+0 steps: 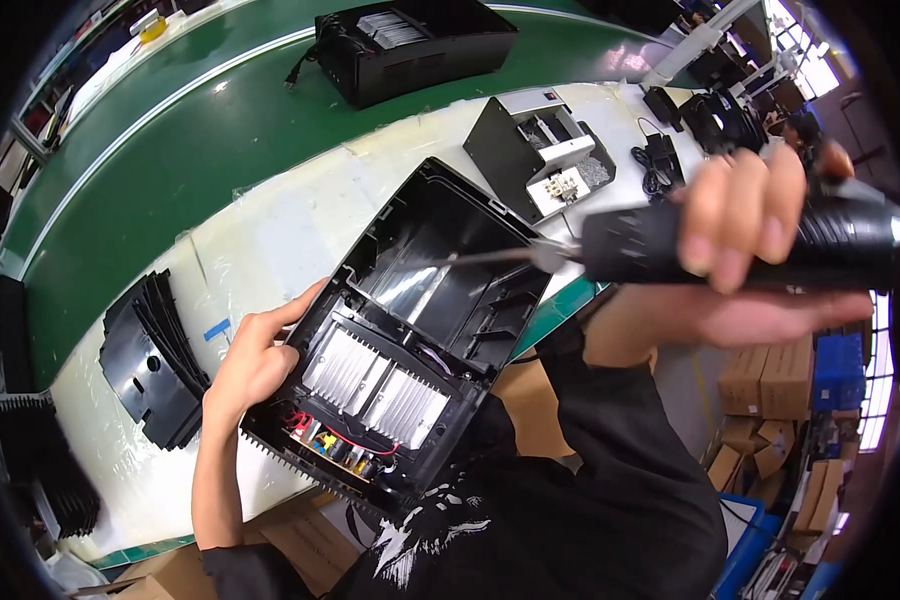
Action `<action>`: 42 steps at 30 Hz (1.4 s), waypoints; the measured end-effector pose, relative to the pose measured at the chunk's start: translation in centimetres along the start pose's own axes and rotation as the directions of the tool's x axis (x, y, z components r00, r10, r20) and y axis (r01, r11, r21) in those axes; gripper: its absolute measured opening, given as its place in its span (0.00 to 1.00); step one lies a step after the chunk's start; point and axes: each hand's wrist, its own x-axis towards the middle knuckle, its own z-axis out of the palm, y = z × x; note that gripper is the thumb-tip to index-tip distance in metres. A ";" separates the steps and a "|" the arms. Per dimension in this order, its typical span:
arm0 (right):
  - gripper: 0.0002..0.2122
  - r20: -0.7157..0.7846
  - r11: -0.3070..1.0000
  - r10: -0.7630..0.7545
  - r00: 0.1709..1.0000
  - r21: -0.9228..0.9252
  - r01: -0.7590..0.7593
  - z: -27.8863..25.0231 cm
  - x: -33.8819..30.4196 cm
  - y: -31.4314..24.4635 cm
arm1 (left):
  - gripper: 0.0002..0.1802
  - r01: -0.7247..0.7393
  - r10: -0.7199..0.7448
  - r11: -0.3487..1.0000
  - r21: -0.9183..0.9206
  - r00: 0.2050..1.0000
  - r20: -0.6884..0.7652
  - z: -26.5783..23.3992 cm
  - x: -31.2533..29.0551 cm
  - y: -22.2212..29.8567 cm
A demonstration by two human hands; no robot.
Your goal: Installing an internal component into a device housing and securing it with screws using an electric screwdriver on an assembly line.
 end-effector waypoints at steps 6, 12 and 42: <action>0.30 -0.478 0.994 0.067 0.876 -0.048 -0.102 -4.5 -5.6 -9.6 | 0.42 0.092 -0.106 0.990 0.110 0.986 0.130 -2.9 2.5 1.8; 0.25 -0.719 0.909 0.201 0.665 -0.117 -0.401 -7.7 -10.8 -13.0 | 0.41 -0.071 0.017 0.983 0.169 0.953 0.303 -6.0 9.0 2.2; 0.38 -0.537 0.546 -0.453 0.711 -0.798 -0.255 -13.3 -11.1 -4.5 | 0.33 -0.444 0.363 0.755 0.482 0.896 0.256 10.5 -3.9 4.8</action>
